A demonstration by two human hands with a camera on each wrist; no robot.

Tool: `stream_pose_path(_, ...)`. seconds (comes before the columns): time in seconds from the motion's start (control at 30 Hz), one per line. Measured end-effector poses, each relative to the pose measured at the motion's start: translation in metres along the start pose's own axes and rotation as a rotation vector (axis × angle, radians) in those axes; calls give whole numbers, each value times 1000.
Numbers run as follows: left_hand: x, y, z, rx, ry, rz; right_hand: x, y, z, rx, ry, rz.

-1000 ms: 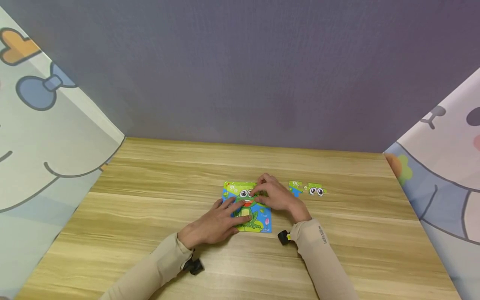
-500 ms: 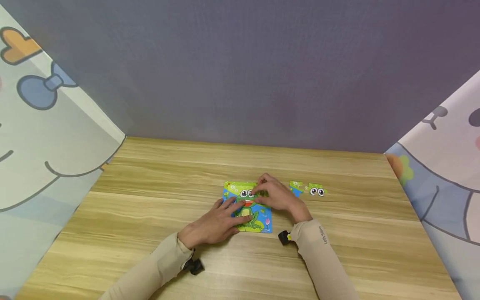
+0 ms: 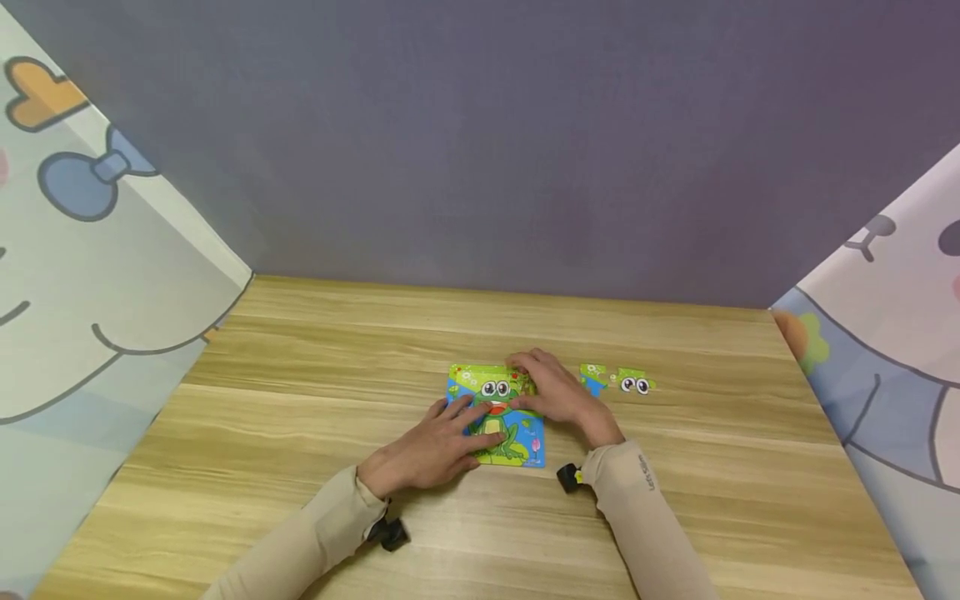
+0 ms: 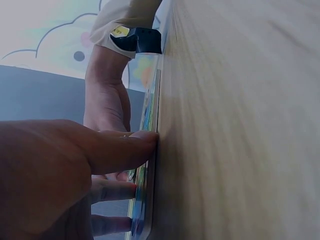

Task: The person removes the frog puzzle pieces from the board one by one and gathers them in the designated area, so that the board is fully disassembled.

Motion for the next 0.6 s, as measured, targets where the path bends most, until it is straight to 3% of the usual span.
stream_pose_path(0.3, 0, -1, 0, -1, -10, 2, 0, 0, -3, 38, 55, 112)
stream_pose_path(0.43, 0, 0, 1, 4, -10, 6, -1, 0, -6, 41, 35, 84)
stream_pose_path(0.6, 0, 0, 1, 6, -14, 6, 2, 2, -14, 12, -105, 7)
Point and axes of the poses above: each hand's wrist, its own y-axis away from the middle knuckle, its own z-axis out of the palm, x = y × z, the point moved 1 cm from there along -y, towards the middle knuckle, and after that the axes turned 12 degrees about x, right-handed, at the moved point
